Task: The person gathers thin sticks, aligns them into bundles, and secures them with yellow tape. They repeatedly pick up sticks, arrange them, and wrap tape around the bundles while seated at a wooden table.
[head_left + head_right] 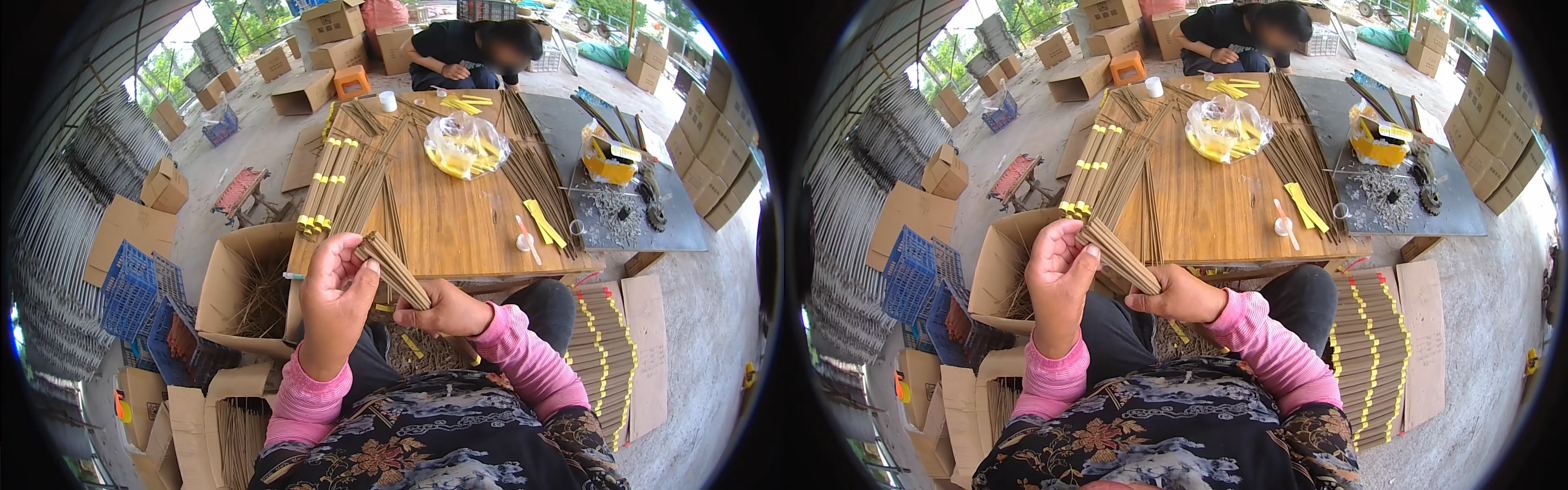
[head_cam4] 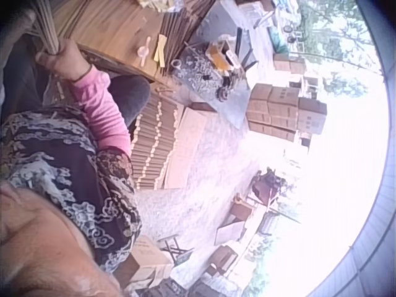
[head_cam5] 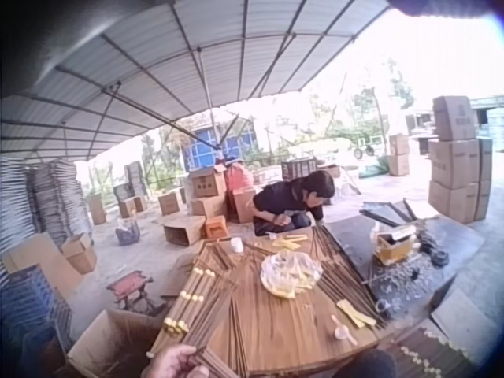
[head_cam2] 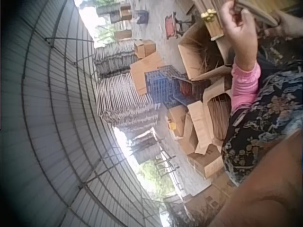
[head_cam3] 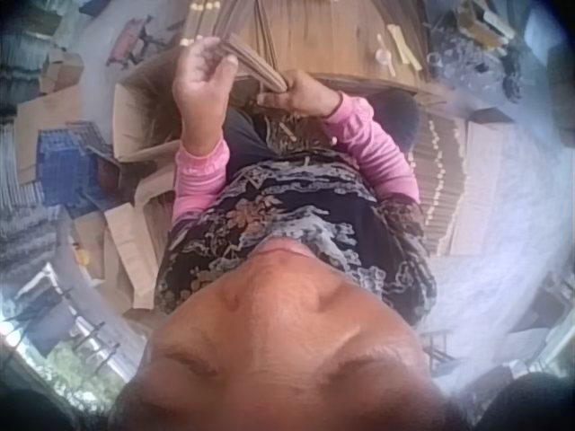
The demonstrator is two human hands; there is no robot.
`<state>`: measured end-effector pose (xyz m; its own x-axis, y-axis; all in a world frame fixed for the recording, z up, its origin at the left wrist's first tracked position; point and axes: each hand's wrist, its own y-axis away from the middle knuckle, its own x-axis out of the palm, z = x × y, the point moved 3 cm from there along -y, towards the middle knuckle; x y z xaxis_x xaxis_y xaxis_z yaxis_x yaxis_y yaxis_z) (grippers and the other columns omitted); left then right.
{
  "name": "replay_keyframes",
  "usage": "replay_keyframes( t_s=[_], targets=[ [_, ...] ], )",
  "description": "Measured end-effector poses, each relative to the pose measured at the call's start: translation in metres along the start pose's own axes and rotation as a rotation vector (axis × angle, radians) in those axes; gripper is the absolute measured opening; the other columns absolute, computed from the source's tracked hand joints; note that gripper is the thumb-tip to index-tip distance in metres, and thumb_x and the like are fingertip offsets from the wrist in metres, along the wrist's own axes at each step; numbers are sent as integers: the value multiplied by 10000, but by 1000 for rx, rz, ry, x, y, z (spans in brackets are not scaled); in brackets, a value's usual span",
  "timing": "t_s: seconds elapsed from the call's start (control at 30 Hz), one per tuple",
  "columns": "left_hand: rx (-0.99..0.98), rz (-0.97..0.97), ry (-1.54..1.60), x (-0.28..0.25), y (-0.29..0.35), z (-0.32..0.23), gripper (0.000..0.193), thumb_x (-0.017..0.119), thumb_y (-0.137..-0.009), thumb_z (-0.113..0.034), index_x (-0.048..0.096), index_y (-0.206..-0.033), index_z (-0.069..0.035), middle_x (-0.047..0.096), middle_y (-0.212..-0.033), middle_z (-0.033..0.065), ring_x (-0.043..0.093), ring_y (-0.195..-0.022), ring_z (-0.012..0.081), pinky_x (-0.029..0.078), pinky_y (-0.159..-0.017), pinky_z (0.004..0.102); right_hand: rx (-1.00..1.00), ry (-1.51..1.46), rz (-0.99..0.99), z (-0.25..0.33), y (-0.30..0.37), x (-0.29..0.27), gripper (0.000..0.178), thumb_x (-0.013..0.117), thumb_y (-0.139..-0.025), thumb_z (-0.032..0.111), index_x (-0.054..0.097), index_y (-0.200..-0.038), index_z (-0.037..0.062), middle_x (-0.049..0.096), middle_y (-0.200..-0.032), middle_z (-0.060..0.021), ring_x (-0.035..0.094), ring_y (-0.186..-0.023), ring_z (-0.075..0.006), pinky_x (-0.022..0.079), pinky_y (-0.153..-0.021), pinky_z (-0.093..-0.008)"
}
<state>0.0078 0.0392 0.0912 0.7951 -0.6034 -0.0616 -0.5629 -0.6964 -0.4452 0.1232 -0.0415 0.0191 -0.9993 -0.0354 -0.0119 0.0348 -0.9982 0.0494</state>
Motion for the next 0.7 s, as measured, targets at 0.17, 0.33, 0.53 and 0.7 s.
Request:
replay_keyframes(
  t_s=[0.17,0.33,0.53,0.7],
  targets=[
    [35,31,98,-1,-4,2,434,610,-795,-32,396,-1169,21,529,-926,53,507,-820,87,430,-745,219,13,-67,61,-2,2,2,163,614,-828,189,565,-807,34,473,-565,37,435,-454,-46,364,-415,-206],
    [44,220,349,3,-12,18,627,681,-771,-261,368,-1240,13,521,-949,84,517,-879,145,423,-830,275,6,-164,203,1,5,6,159,609,-833,172,558,-836,21,473,-548,28,430,-411,-51,351,-390,-203],
    [-8,509,597,14,-13,22,566,657,-770,-355,468,-1154,16,549,-1012,125,556,-922,209,456,-837,340,-66,-285,326,-1,5,14,145,608,-830,143,557,-835,7,465,-533,22,423,-389,-54,354,-375,-204],
    [10,582,713,18,-15,18,390,617,-815,-293,499,-1054,-9,559,-920,158,583,-831,241,493,-768,372,-76,-257,319,1,5,13,148,607,-830,143,555,-835,4,468,-532,20,428,-388,-56,359,-376,-205]
  ],
)
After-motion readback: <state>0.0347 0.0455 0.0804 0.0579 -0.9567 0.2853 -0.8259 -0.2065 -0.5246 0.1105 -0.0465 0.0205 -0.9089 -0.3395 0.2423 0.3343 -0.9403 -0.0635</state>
